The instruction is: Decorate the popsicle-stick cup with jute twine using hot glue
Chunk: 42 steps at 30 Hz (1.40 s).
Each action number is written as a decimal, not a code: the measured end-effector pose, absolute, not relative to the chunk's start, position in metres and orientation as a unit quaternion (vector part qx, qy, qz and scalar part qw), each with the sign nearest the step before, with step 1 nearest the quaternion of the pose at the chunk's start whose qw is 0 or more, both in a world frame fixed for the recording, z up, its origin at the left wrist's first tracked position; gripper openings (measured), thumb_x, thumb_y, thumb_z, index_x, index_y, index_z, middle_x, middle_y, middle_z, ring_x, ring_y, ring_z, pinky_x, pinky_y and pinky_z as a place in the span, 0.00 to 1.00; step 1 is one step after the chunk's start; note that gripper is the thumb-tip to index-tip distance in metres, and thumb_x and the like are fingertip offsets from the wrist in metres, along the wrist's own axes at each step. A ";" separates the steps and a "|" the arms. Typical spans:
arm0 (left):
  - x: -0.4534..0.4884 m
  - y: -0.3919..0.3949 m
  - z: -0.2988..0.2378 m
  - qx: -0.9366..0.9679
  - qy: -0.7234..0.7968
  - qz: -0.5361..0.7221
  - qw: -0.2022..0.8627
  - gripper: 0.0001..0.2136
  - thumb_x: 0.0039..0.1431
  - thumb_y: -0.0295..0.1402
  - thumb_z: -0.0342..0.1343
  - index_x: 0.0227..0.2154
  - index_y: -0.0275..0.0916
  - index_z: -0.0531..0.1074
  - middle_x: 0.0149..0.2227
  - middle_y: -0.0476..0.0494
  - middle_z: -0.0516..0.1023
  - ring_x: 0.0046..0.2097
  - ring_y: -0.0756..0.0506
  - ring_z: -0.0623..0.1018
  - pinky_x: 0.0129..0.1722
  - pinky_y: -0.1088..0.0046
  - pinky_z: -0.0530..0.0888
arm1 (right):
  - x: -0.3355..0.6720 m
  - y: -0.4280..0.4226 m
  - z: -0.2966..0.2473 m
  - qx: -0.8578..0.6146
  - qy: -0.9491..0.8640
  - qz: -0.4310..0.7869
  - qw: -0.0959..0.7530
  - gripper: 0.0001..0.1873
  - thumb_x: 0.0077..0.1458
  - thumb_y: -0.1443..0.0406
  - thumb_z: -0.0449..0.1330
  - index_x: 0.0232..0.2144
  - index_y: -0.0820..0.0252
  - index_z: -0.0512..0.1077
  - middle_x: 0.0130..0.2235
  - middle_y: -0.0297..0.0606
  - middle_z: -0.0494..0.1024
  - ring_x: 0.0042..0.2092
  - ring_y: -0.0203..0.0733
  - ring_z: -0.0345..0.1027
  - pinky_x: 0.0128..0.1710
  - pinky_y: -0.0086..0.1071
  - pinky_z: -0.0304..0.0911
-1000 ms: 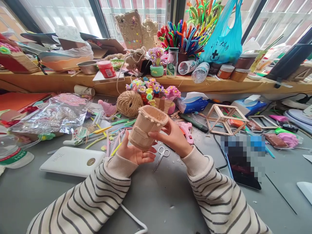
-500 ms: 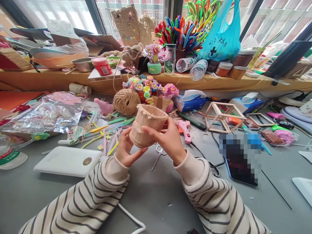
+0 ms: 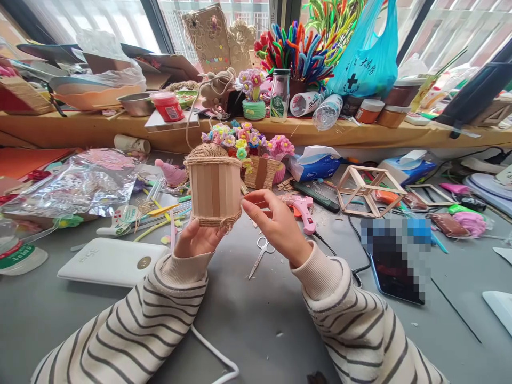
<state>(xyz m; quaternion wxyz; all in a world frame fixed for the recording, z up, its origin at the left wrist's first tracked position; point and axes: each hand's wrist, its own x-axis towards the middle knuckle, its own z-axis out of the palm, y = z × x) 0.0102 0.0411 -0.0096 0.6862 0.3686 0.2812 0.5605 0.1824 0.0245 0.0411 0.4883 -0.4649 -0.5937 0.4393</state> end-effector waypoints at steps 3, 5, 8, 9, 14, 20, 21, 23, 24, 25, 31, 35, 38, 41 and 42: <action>0.010 0.038 -0.006 0.367 0.280 0.546 0.699 0.25 0.44 0.45 0.60 0.46 0.39 0.67 0.46 0.41 0.74 0.52 0.39 0.71 0.48 0.65 0.70 | 0.182 0.025 0.038 -0.463 -0.603 0.437 0.482 0.16 0.52 0.53 0.56 0.37 0.57 0.67 0.42 0.39 0.73 0.44 0.40 0.67 0.43 0.35 0.65; 0.012 0.036 -0.004 0.363 0.277 0.549 0.700 0.24 0.45 0.45 0.59 0.45 0.39 0.68 0.46 0.41 0.75 0.51 0.40 0.72 0.48 0.65 0.70 | 0.181 0.025 0.038 -0.466 -0.596 0.449 0.475 0.18 0.50 0.53 0.58 0.39 0.57 0.67 0.44 0.39 0.72 0.45 0.40 0.67 0.43 0.35 0.65; 0.014 0.035 -0.002 0.375 0.274 0.547 0.696 0.26 0.44 0.45 0.60 0.47 0.40 0.67 0.44 0.41 0.75 0.49 0.40 0.73 0.46 0.64 0.71 | 0.178 0.026 0.036 -0.464 -0.568 0.494 0.467 0.23 0.47 0.52 0.60 0.42 0.57 0.65 0.48 0.42 0.71 0.47 0.42 0.67 0.44 0.36 0.66; 0.015 0.035 -0.002 0.381 0.273 0.542 0.697 0.27 0.43 0.45 0.60 0.47 0.40 0.67 0.44 0.40 0.75 0.47 0.39 0.74 0.45 0.64 0.72 | 0.177 0.026 0.035 -0.458 -0.560 0.511 0.464 0.24 0.46 0.52 0.61 0.43 0.57 0.64 0.49 0.43 0.71 0.48 0.42 0.67 0.45 0.36 0.65; 0.016 0.036 -0.010 0.394 0.275 0.526 0.702 0.28 0.43 0.44 0.62 0.47 0.40 0.66 0.44 0.41 0.76 0.43 0.41 0.76 0.43 0.64 0.73 | 0.173 0.026 0.032 -0.429 -0.549 0.553 0.457 0.26 0.45 0.52 0.61 0.43 0.59 0.65 0.48 0.44 0.72 0.48 0.45 0.68 0.47 0.39 0.64; 0.021 0.037 -0.022 0.449 0.275 0.529 0.665 0.31 0.43 0.48 0.61 0.48 0.36 0.63 0.42 0.38 0.75 0.39 0.40 0.77 0.38 0.63 0.73 | 0.176 0.027 0.032 -0.434 -0.515 0.566 0.475 0.25 0.45 0.54 0.62 0.43 0.60 0.67 0.48 0.44 0.73 0.47 0.46 0.69 0.44 0.38 0.66; 0.022 0.036 -0.023 0.467 0.282 0.537 0.644 0.32 0.41 0.46 0.62 0.48 0.36 0.62 0.43 0.37 0.73 0.37 0.41 0.78 0.37 0.63 0.73 | 0.177 0.028 0.031 -0.439 -0.514 0.562 0.477 0.25 0.45 0.53 0.62 0.43 0.60 0.68 0.47 0.44 0.74 0.47 0.46 0.69 0.44 0.38 0.66; 0.024 0.032 -0.024 0.501 0.309 0.545 0.596 0.33 0.39 0.42 0.65 0.49 0.39 0.61 0.48 0.38 0.69 0.31 0.47 0.77 0.34 0.66 0.73 | 0.180 0.030 0.030 -0.447 -0.510 0.555 0.481 0.25 0.45 0.53 0.61 0.43 0.61 0.69 0.47 0.44 0.74 0.46 0.46 0.69 0.43 0.38 0.66; 0.025 0.031 -0.024 0.514 0.327 0.548 0.573 0.33 0.38 0.39 0.66 0.49 0.41 0.60 0.51 0.38 0.66 0.28 0.50 0.76 0.33 0.68 0.73 | 0.182 0.032 0.030 -0.449 -0.508 0.554 0.483 0.25 0.45 0.53 0.61 0.43 0.60 0.69 0.47 0.44 0.74 0.47 0.46 0.69 0.43 0.38 0.66; 0.026 0.029 -0.024 0.525 0.344 0.550 0.551 0.34 0.37 0.38 0.67 0.50 0.43 0.60 0.52 0.39 0.64 0.26 0.54 0.75 0.32 0.70 0.73 | 0.184 0.033 0.029 -0.449 -0.506 0.554 0.486 0.24 0.45 0.53 0.61 0.43 0.60 0.69 0.47 0.44 0.74 0.47 0.46 0.69 0.44 0.38 0.66; 0.023 0.029 -0.021 0.531 0.395 0.593 0.458 0.25 0.38 0.36 0.67 0.42 0.41 0.66 0.38 0.49 0.70 0.18 0.60 0.62 0.20 0.78 0.63 | 0.193 0.041 0.026 -0.463 -0.484 0.544 0.506 0.23 0.44 0.54 0.62 0.41 0.59 0.69 0.46 0.42 0.75 0.47 0.45 0.69 0.43 0.36 0.67; 0.017 0.031 -0.017 0.579 0.392 0.582 0.414 0.15 0.42 0.37 0.64 0.35 0.40 0.70 0.28 0.52 0.70 0.18 0.58 0.58 0.18 0.78 0.57 | 0.196 0.042 0.026 -0.476 -0.477 0.534 0.511 0.23 0.43 0.53 0.62 0.41 0.59 0.68 0.45 0.41 0.75 0.47 0.44 0.69 0.42 0.34 0.66; 0.014 0.030 -0.012 0.666 0.359 0.552 0.351 0.08 0.46 0.37 0.61 0.29 0.40 0.72 0.26 0.49 0.71 0.21 0.54 0.63 0.24 0.74 0.63 | 0.195 0.041 0.027 -0.484 -0.479 0.523 0.512 0.24 0.43 0.53 0.62 0.40 0.60 0.68 0.45 0.41 0.75 0.47 0.43 0.68 0.42 0.34 0.66; 0.014 0.027 -0.008 0.733 0.308 0.499 0.344 0.07 0.49 0.37 0.58 0.30 0.40 0.74 0.28 0.44 0.75 0.27 0.48 0.70 0.31 0.68 0.68 | 0.192 0.040 0.026 -0.496 -0.487 0.510 0.507 0.25 0.42 0.52 0.63 0.40 0.61 0.67 0.45 0.43 0.74 0.46 0.45 0.69 0.42 0.36 0.66; 0.015 0.026 -0.008 0.743 0.297 0.483 0.355 0.08 0.51 0.38 0.57 0.32 0.40 0.74 0.29 0.43 0.76 0.29 0.46 0.72 0.33 0.67 0.69 | 0.191 0.040 0.025 -0.496 -0.494 0.505 0.505 0.26 0.42 0.52 0.63 0.40 0.61 0.67 0.45 0.44 0.74 0.46 0.45 0.69 0.42 0.37 0.66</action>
